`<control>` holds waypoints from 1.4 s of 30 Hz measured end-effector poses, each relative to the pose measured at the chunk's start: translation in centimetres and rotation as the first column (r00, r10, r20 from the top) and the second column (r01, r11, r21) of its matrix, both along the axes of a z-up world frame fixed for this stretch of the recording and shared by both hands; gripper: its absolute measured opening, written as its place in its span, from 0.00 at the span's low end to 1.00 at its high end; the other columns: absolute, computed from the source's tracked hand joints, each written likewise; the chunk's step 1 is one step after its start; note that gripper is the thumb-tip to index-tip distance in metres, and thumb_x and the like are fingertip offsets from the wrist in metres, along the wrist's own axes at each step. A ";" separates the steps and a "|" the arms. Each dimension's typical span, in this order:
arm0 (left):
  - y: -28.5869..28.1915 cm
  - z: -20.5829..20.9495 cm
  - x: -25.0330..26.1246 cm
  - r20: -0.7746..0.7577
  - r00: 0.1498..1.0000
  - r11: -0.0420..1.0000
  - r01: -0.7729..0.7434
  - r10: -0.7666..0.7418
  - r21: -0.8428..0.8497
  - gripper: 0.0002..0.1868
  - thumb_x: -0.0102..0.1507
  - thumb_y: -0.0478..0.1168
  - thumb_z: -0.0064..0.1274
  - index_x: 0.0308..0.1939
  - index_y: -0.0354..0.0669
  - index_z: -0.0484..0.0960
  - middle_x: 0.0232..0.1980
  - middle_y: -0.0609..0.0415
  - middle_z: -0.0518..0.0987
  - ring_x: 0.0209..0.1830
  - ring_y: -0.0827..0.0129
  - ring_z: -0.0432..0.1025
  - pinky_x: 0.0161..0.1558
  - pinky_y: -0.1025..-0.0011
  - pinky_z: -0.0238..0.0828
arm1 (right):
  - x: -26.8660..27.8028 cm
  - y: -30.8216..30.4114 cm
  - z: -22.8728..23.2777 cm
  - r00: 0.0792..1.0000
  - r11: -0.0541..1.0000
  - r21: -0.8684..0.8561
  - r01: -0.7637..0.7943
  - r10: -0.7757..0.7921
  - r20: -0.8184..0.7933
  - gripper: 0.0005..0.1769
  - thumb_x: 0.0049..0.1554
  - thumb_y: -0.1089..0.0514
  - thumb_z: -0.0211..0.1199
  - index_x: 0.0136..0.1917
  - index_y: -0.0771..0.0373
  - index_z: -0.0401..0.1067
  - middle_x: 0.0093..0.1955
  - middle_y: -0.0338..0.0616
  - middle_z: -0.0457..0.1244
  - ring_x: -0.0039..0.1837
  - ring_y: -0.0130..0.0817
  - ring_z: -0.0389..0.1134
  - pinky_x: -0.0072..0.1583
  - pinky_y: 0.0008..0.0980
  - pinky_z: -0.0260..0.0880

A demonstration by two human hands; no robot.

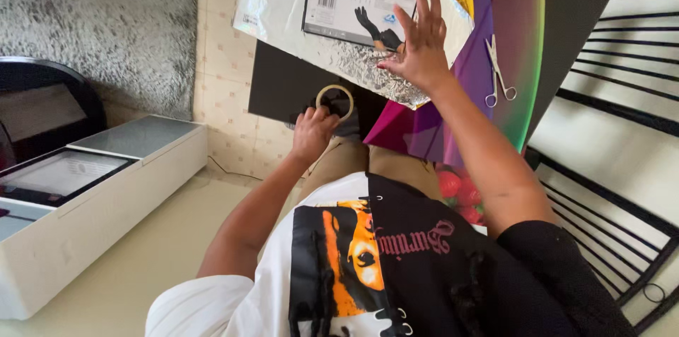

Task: The person wraps a small rectangular box with gold foil paper on a dark table. They use scissors to cut the paper, fold the edges, and secure the folds with clear adhesive tape. The person repeatedly adjusts the paper and tape to ensure a neat finish.

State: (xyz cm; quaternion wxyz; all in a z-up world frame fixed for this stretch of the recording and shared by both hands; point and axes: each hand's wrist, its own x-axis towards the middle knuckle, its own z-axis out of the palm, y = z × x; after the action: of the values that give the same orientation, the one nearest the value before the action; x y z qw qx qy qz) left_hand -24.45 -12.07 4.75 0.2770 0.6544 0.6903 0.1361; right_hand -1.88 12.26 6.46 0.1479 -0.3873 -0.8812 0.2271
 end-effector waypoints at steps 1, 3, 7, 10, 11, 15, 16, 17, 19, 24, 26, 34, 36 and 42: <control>-0.4 -0.1 0.2 0.002 1.000 0.998 0.011 -0.011 -0.065 0.10 0.64 0.45 0.57 0.49 0.54 0.85 0.50 0.52 0.76 0.53 0.53 0.69 0.50 0.54 0.66 | -0.1 0.2 -0.1 0.999 1.000 -0.017 -0.012 0.013 0.048 0.77 0.35 0.39 0.90 0.84 0.43 0.42 0.87 0.55 0.27 0.85 0.62 0.23 0.80 0.65 0.38; -0.8 -0.7 0.5 0.061 0.997 0.999 -0.038 0.039 -0.022 0.25 0.61 0.52 0.59 0.55 0.41 0.77 0.56 0.44 0.73 0.55 0.47 0.68 0.50 0.52 0.67 | -0.3 0.8 -0.8 0.997 0.998 -0.067 -0.010 0.015 0.070 0.76 0.36 0.41 0.89 0.85 0.43 0.41 0.87 0.55 0.29 0.85 0.63 0.25 0.81 0.65 0.39; 1.4 -1.7 0.4 -0.158 0.965 0.966 -0.178 0.209 0.190 0.37 0.62 0.61 0.58 0.62 0.36 0.70 0.65 0.35 0.68 0.62 0.37 0.63 0.58 0.43 0.60 | -0.5 1.2 -2.5 0.997 0.987 -0.163 0.003 -0.015 -0.071 0.68 0.44 0.48 0.87 0.85 0.39 0.45 0.88 0.53 0.34 0.89 0.60 0.32 0.83 0.54 0.48; 5.3 -2.4 -0.2 -0.092 0.941 0.942 -0.314 0.325 0.123 0.37 0.68 0.59 0.54 0.69 0.34 0.64 0.74 0.35 0.60 0.76 0.39 0.53 0.72 0.42 0.49 | -0.6 0.6 -3.4 0.974 0.998 -0.063 0.026 -0.040 -0.224 0.62 0.52 0.49 0.91 0.82 0.45 0.47 0.84 0.56 0.36 0.86 0.61 0.37 0.83 0.55 0.49; 7.0 -2.7 0.0 -0.131 0.934 0.942 -0.322 0.332 0.094 0.39 0.68 0.60 0.52 0.71 0.34 0.63 0.77 0.36 0.57 0.80 0.40 0.48 0.75 0.43 0.43 | -0.3 0.3 -3.4 0.970 0.995 -0.076 0.062 -0.078 -0.230 0.62 0.49 0.50 0.91 0.80 0.47 0.48 0.83 0.56 0.37 0.85 0.61 0.37 0.83 0.56 0.49; 12.2 -2.7 0.1 -0.218 0.961 0.984 -0.176 0.171 -0.004 0.52 0.69 0.69 0.48 0.81 0.34 0.49 0.85 0.42 0.41 0.85 0.46 0.32 0.80 0.45 0.29 | 0.0 0.0 -2.8 0.935 0.975 -0.115 0.190 -0.215 -0.280 0.59 0.42 0.55 0.90 0.75 0.51 0.52 0.82 0.56 0.38 0.83 0.59 0.39 0.81 0.55 0.50; 13.1 -2.4 0.2 -0.221 0.965 0.985 -0.161 0.143 -0.067 0.56 0.67 0.71 0.48 0.82 0.34 0.46 0.85 0.43 0.39 0.85 0.47 0.29 0.81 0.45 0.27 | -0.1 0.2 -2.6 0.922 0.968 -0.122 0.217 -0.245 -0.300 0.57 0.42 0.56 0.90 0.73 0.51 0.53 0.82 0.56 0.38 0.83 0.58 0.39 0.81 0.55 0.50; 13.5 -2.1 0.4 -0.236 0.962 0.981 -0.167 0.140 -0.099 0.57 0.66 0.72 0.48 0.82 0.34 0.45 0.85 0.43 0.37 0.85 0.48 0.29 0.80 0.45 0.26 | -0.1 0.3 -2.3 0.925 0.968 -0.115 0.225 -0.249 -0.288 0.57 0.43 0.55 0.90 0.73 0.52 0.53 0.82 0.56 0.38 0.83 0.59 0.38 0.80 0.55 0.50; 13.3 -1.6 1.1 -0.265 0.955 0.967 -0.184 0.134 -0.174 0.59 0.64 0.73 0.48 0.82 0.34 0.44 0.85 0.42 0.35 0.85 0.48 0.27 0.80 0.45 0.24 | -0.2 -0.1 -2.0 0.931 0.965 -0.111 0.236 -0.258 -0.258 0.56 0.43 0.55 0.90 0.71 0.53 0.53 0.81 0.57 0.38 0.82 0.60 0.38 0.79 0.56 0.49; 12.9 -1.9 3.3 -0.252 0.949 0.937 -0.252 0.191 -0.242 0.61 0.62 0.75 0.47 0.81 0.35 0.43 0.85 0.42 0.33 0.85 0.47 0.26 0.79 0.45 0.25 | -0.6 -0.1 -2.1 0.952 0.991 -0.075 0.113 -0.130 -0.278 0.53 0.43 0.55 0.90 0.71 0.54 0.57 0.83 0.57 0.37 0.83 0.59 0.38 0.81 0.54 0.50; 12.5 -2.0 3.8 -0.249 0.948 0.941 -0.256 0.199 -0.223 0.61 0.62 0.76 0.47 0.81 0.35 0.44 0.85 0.42 0.33 0.85 0.47 0.26 0.79 0.43 0.26 | -0.8 0.4 -2.5 0.963 0.995 -0.066 0.074 -0.089 -0.254 0.52 0.43 0.54 0.91 0.70 0.53 0.59 0.83 0.56 0.37 0.83 0.59 0.38 0.81 0.54 0.50; 11.9 -1.4 3.1 -0.162 0.961 0.914 -0.263 0.222 -0.309 0.59 0.61 0.75 0.49 0.81 0.39 0.47 0.85 0.44 0.34 0.85 0.48 0.28 0.72 0.32 0.40 | -1.2 1.8 -4.7 0.987 0.998 -0.065 0.011 -0.021 -0.161 0.50 0.45 0.50 0.92 0.70 0.53 0.60 0.85 0.53 0.36 0.85 0.59 0.34 0.84 0.55 0.50; 11.3 -1.4 2.8 -0.196 0.966 0.913 -0.230 0.171 -0.337 0.58 0.61 0.74 0.49 0.81 0.41 0.48 0.85 0.44 0.34 0.85 0.48 0.29 0.72 0.33 0.42 | -1.2 1.5 -4.8 0.987 0.995 -0.098 0.006 -0.021 -0.159 0.50 0.47 0.50 0.91 0.72 0.52 0.60 0.85 0.53 0.36 0.86 0.59 0.34 0.85 0.54 0.51; 10.8 -1.2 1.6 -0.171 0.981 0.947 -0.134 0.086 -0.292 0.57 0.62 0.73 0.50 0.81 0.39 0.49 0.84 0.43 0.34 0.84 0.47 0.31 0.72 0.32 0.42 | -1.4 2.1 -3.4 0.993 0.995 -0.099 -0.003 -0.009 -0.121 0.48 0.49 0.50 0.89 0.73 0.51 0.61 0.86 0.52 0.36 0.88 0.58 0.34 0.83 0.53 0.49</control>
State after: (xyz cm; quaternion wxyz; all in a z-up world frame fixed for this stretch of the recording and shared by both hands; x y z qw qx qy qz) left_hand -22.89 -1.26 3.55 0.3107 0.5733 0.7581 -0.0074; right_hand -3.30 14.40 3.04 0.1819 -0.3811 -0.8576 0.2935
